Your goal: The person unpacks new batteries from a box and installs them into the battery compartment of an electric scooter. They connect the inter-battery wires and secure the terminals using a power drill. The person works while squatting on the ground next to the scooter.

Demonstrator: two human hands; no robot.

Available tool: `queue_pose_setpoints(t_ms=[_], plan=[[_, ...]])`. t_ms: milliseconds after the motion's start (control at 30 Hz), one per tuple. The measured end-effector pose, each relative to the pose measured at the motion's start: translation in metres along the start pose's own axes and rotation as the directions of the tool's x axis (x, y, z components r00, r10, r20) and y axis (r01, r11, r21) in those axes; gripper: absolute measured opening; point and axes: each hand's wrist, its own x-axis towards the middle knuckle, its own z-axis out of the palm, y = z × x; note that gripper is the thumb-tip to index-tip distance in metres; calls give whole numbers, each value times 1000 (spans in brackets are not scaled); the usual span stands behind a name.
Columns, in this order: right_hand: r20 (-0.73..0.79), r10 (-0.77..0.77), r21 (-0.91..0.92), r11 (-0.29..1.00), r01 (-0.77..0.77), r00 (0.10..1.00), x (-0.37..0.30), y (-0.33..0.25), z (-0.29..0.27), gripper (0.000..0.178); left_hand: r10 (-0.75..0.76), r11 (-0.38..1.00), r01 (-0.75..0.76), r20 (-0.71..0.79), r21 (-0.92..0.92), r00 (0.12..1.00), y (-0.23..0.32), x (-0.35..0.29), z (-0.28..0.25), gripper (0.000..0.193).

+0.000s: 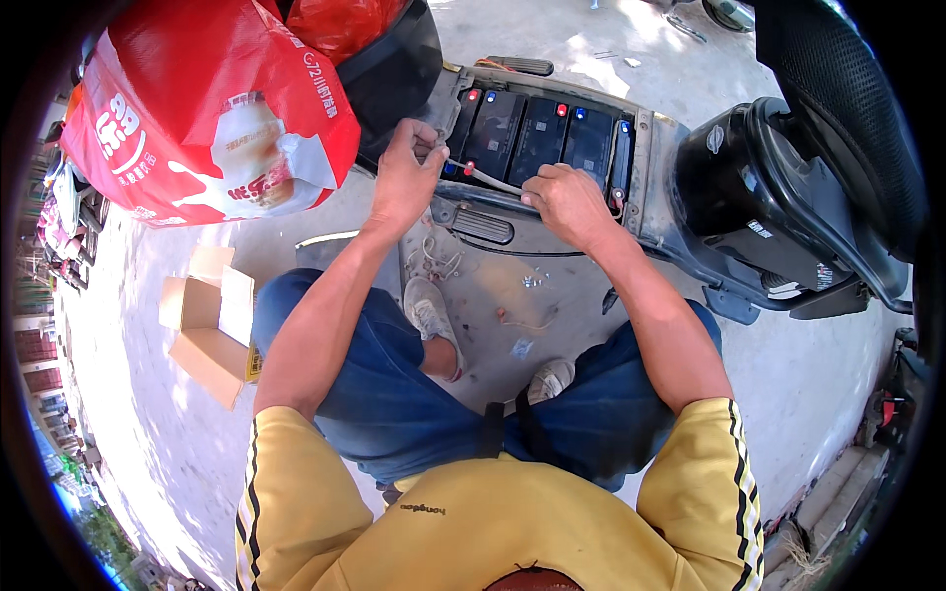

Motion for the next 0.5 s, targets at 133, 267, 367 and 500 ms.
queue_pose_setpoints(t_ms=[133, 267, 367, 500], plan=[[-45, 96, 52, 994, -94, 994, 14, 4, 15, 16, 1, 994, -4, 33, 105, 999, -3, 9, 4, 46], [-205, -56, -79, 996, 41, 977, 23, 7, 19, 37, 44, 940, -96, 161, 329, 986, -11, 3, 5, 28], [-185, -81, -96, 993, 64, 979, 31, 18, 27, 52, 41, 914, -119, 203, 388, 978, -5, -1, 12, 26], [-61, -41, -94, 995, 35, 997, 38, 11, 20, 54, 14, 914, -110, 242, 390, 970, -3, -1, -3, 24]])
